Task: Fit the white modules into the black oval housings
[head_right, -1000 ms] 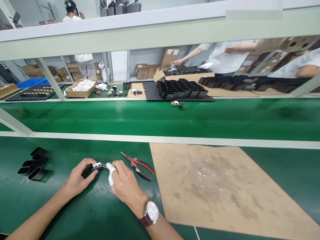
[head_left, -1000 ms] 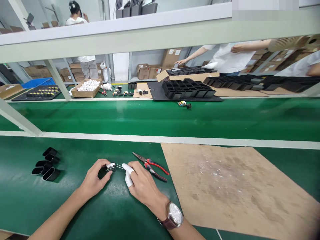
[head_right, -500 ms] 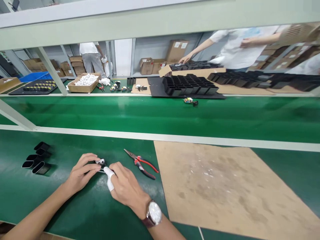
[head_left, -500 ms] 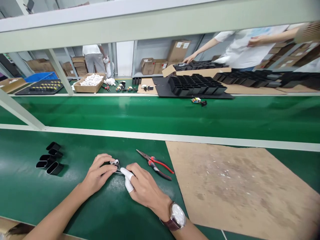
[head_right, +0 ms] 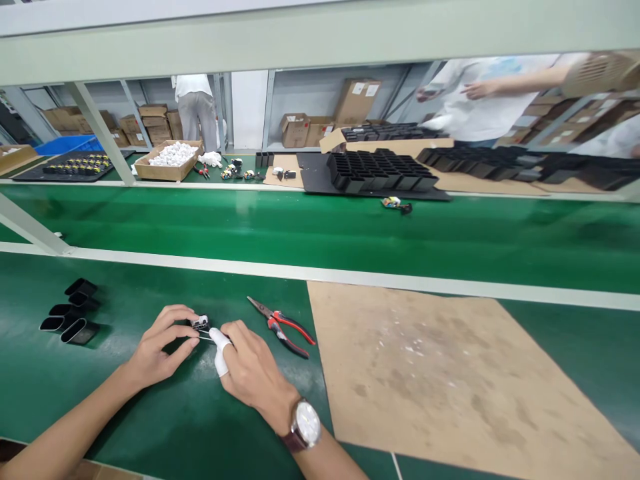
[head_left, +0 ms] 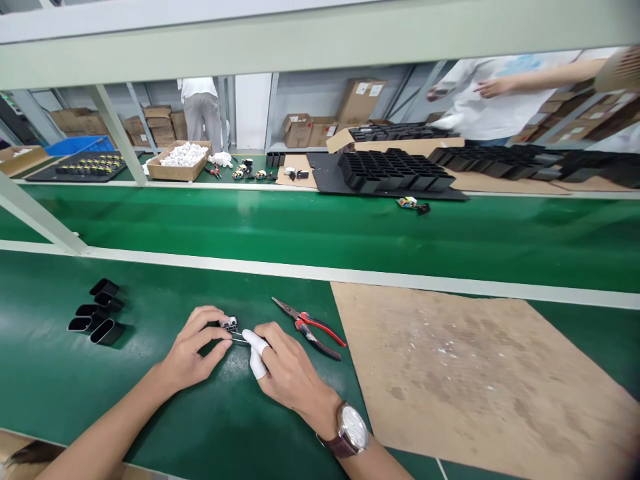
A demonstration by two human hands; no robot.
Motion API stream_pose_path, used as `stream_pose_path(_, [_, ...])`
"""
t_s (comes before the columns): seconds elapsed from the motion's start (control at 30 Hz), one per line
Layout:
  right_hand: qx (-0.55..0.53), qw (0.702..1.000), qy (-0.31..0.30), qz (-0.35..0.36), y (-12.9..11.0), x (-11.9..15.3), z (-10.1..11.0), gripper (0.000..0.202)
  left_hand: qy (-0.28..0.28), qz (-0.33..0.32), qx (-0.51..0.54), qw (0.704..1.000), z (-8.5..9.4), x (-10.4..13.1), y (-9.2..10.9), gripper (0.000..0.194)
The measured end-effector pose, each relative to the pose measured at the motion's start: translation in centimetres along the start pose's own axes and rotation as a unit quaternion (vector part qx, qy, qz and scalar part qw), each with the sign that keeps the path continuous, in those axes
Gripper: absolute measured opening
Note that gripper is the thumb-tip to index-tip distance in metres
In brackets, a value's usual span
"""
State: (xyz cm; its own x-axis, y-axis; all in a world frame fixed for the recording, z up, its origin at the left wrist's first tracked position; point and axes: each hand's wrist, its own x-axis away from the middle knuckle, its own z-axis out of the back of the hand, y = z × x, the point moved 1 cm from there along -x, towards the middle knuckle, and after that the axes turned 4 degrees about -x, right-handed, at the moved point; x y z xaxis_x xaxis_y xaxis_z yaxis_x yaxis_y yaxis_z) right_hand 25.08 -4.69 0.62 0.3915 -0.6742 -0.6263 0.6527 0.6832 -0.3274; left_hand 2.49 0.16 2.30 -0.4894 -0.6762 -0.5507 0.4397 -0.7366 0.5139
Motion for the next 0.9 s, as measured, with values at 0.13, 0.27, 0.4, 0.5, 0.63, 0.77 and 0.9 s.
stream_pose_path(0.13, [0.095,0.993,-0.024,-0.062,0.9,0.1,-0.1,0.038,0.02,-0.008,-0.013,1.0,0.2,-0.1,0.0,0.016])
stream_pose_path(0.27, [0.19,0.971,-0.091,-0.114,2.4,0.3,-0.1,0.038,0.044,0.009,-0.022,0.999,0.4,-0.1,-0.3,0.015])
stream_pose_path(0.4, [0.22,0.96,-0.12,-0.126,3.1,0.5,-0.1,0.029,0.05,0.034,-0.026,0.998,0.3,0.0,-0.6,0.013])
stream_pose_path(0.5, [0.218,0.964,-0.1,-0.119,3.0,0.4,-0.1,0.029,0.064,0.069,-0.039,0.995,0.5,0.2,-0.9,0.008])
stream_pose_path(0.63, [0.165,0.981,-0.068,-0.079,2.0,0.0,-0.1,0.038,0.086,0.148,-0.045,0.984,1.2,0.3,-1.6,0.007])
stream_pose_path(0.77, [0.104,0.991,-0.073,-0.041,0.8,0.0,-0.5,0.036,0.067,0.137,-0.011,0.988,1.2,0.4,-1.8,0.008])
stream_pose_path(0.9, [0.08,0.989,-0.116,-0.037,0.1,0.0,-0.7,0.03,0.018,0.065,0.001,0.998,0.3,0.7,-1.4,0.018])
